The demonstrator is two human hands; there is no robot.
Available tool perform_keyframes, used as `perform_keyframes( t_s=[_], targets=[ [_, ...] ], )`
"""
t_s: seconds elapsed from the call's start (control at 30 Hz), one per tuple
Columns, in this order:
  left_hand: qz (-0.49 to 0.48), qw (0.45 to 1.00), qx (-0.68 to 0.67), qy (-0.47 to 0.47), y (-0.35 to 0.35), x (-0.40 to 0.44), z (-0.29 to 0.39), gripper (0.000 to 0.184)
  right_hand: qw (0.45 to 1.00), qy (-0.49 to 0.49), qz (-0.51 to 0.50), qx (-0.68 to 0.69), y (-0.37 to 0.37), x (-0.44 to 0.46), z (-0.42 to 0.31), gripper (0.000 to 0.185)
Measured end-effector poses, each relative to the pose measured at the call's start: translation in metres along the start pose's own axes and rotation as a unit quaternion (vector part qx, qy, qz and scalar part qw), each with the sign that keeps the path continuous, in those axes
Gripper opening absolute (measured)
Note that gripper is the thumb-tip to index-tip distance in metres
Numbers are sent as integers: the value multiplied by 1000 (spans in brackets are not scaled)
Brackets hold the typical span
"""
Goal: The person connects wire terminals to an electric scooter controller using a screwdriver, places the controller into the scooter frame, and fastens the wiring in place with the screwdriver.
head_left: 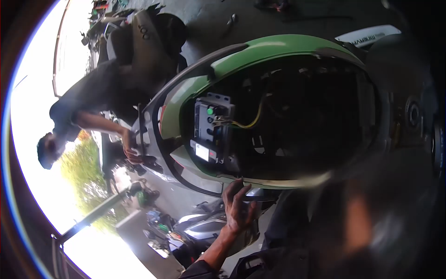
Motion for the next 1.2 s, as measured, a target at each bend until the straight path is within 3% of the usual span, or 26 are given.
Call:
perform_keyframes(
  t_s=[0.27, 0.4, 0.5, 0.73, 0.77, 0.87, 1.0, 1.13, 1.2],
  targets=[
    [70, 956, -283, 35, -3, 65, 14, 30, 999, -26, 12, -16, 20, 2, -4, 28],
    [145, 852, -462, 198, -17, 93, 19, 36, 999, -47, 10, -22, 27, -8, -4, 28],
    [235, 889, -385, 82, -8, 105, 14, 42, 998, -59, 15, -27, 38, -15, -1, 28],
    [147, 858, -472, 141, 4, 130, 12, 59, 995, -90, 32, -26, 73, -34, 0, 27],
    [147, 889, -417, 121, 4, 134, 12, 63, 994, -96, 34, -26, 80, -38, 2, 27],
    [111, 860, -477, 146, 0, 139, 14, 64, 993, -108, 40, -21, 100, -49, 6, 27],
    [124, 847, -484, 179, -2, 140, 12, 60, 990, -131, 47, -12, 113, -65, 8, 27],
    [84, 874, -447, 172, -10, 145, 4, 51, 987, -151, 59, 1, 123, -80, 16, 27],
    [77, 864, -471, 161, -8, 150, 4, 39, 986, -155, 65, 9, 124, -82, 20, 27]
  ],
)
Point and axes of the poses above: each hand's wrist, its own x-axis towards the middle knuckle, its own y-axis out of the back of the hand, z = x × y, the point moved 3 cm from there along x, towards the middle knuckle, and after that the axes turned 15 degrees about x, right-handed, at the moved point
